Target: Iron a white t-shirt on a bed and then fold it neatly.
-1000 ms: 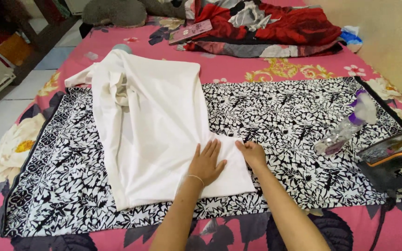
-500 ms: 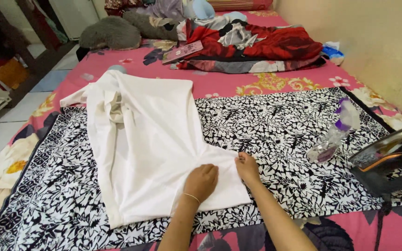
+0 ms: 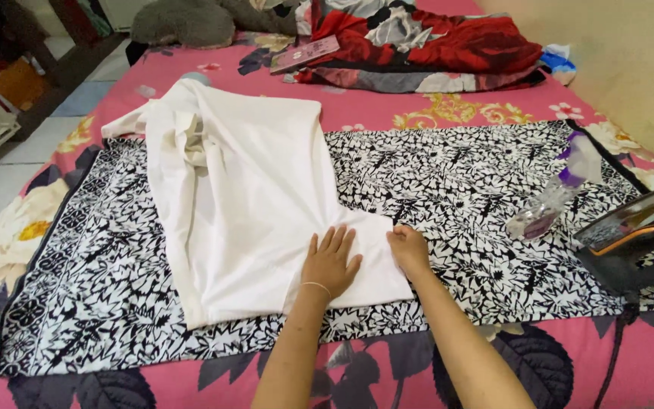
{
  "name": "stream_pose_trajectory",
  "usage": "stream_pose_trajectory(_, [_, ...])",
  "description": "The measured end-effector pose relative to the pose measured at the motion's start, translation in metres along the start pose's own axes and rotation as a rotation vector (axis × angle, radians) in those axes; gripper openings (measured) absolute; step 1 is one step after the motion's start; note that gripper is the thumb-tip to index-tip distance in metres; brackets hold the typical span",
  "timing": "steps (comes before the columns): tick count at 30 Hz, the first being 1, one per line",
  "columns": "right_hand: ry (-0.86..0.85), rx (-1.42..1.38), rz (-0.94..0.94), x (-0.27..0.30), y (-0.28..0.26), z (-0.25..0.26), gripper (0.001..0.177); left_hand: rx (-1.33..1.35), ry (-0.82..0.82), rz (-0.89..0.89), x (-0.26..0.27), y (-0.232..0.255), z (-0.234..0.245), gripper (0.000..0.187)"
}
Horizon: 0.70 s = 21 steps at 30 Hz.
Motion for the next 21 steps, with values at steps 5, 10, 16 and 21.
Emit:
stream_pose_trajectory(5, [0.091, 0.094, 0.104, 0.006, -0.005, 0.003, 0.031, 0.012, -0.034, 0.026, 0.003, 0.002, 0.002, 0.073])
stream_pose_trajectory(10, [-0.025, -0.107, -0.045, 0.02, -0.022, 0.013, 0.035, -0.01, -0.069, 0.046, 0.003, 0.001, -0.001, 0.077])
stream_pose_trajectory(16, [-0.14, 0.028, -0.169, 0.041, -0.036, 0.024, 0.037, -0.034, -0.05, 0.04, 0.006, 0.002, 0.0, 0.083])
stream_pose_trajectory(21, [0.011, 0.052, 0.037, 0.025, -0.019, 0.015, 0.028, -0.033, -0.077, 0.038, 0.006, 0.004, 0.003, 0.088])
Point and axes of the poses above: each hand's wrist, its own x-axis away from the middle knuckle, its own z-axis out of the back of the hand, y = z × x, the point moved 2 cm from there along -x, towards the middle knuckle, and after that the axes turned 7 degrees about -z, right-handed, at the moved point
